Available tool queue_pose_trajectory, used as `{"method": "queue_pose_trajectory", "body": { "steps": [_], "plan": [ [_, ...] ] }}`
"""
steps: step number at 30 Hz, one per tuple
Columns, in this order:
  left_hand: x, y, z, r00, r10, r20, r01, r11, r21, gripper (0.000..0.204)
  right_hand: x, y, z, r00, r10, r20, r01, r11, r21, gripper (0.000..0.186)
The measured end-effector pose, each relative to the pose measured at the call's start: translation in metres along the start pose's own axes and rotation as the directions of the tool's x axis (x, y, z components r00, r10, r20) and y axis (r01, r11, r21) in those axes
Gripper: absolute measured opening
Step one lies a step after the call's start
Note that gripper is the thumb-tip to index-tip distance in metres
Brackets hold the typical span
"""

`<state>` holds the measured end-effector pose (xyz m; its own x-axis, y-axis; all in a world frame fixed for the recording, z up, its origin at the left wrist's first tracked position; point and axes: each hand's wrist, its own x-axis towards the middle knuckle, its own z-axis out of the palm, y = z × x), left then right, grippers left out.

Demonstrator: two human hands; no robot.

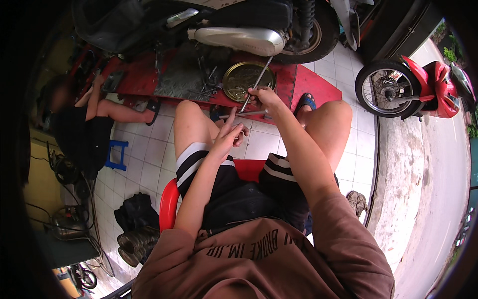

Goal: The person uses a T-handle wrench to loosen and tighten bolts on the engine of a white motorcycle. They repeatedly insert the wrench into the engine casing, turn it, and remove it, while a metal pan collects fluid underneath.

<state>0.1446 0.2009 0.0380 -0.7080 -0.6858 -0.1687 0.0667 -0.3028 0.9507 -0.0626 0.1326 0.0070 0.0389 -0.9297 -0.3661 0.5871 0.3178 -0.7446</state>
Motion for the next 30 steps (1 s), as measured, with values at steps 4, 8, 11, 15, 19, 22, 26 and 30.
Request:
{"method": "queue_pose_trajectory", "body": {
  "steps": [4, 8, 11, 15, 19, 22, 26, 30],
  "plan": [
    [0.002, -0.016, -0.005, 0.972, -0.070, 0.223, 0.054, 0.996, 0.076, 0.064, -0.002, -0.002, 0.005, 0.999, -0.001, -0.033, 0.000, 1.000, -0.020, 0.007],
    [0.000, -0.003, 0.006, 0.981, 0.135, 0.141, -0.130, 0.990, -0.045, 0.068, -0.004, 0.000, 0.001, 1.000, -0.014, -0.009, 0.014, 1.000, 0.017, 0.007],
    [0.000, -0.002, 0.008, 0.994, 0.106, -0.036, -0.106, 0.994, 0.026, 0.065, -0.003, 0.001, 0.002, 0.999, -0.012, -0.029, 0.012, 1.000, -0.022, 0.007],
    [0.012, -0.022, -0.007, 0.995, -0.078, -0.057, 0.080, 0.996, 0.034, 0.024, 0.000, 0.002, 0.003, 0.998, -0.009, -0.057, 0.004, 0.997, -0.077, 0.009],
    [0.026, -0.022, -0.010, 0.984, -0.142, -0.112, 0.098, 0.939, -0.328, 0.036, 0.003, 0.006, -0.001, 0.997, -0.008, -0.073, -0.001, 0.993, -0.120, 0.012],
    [0.034, -0.021, -0.009, 0.980, -0.197, -0.005, 0.161, 0.815, -0.556, 0.030, 0.009, 0.004, -0.015, 0.995, 0.021, -0.101, -0.043, 0.975, -0.216, 0.014],
    [0.043, -0.038, -0.012, 0.981, -0.191, -0.024, 0.124, 0.719, -0.684, 0.023, 0.010, -0.003, 0.000, 0.989, 0.065, -0.131, -0.100, 0.953, -0.286, 0.013],
    [0.054, -0.042, 0.000, 0.980, -0.189, 0.056, 0.179, 0.737, -0.651, 0.020, 0.055, -0.039, -0.048, 0.962, -0.012, -0.271, -0.077, 0.946, -0.316, 0.016]
  ]
}}
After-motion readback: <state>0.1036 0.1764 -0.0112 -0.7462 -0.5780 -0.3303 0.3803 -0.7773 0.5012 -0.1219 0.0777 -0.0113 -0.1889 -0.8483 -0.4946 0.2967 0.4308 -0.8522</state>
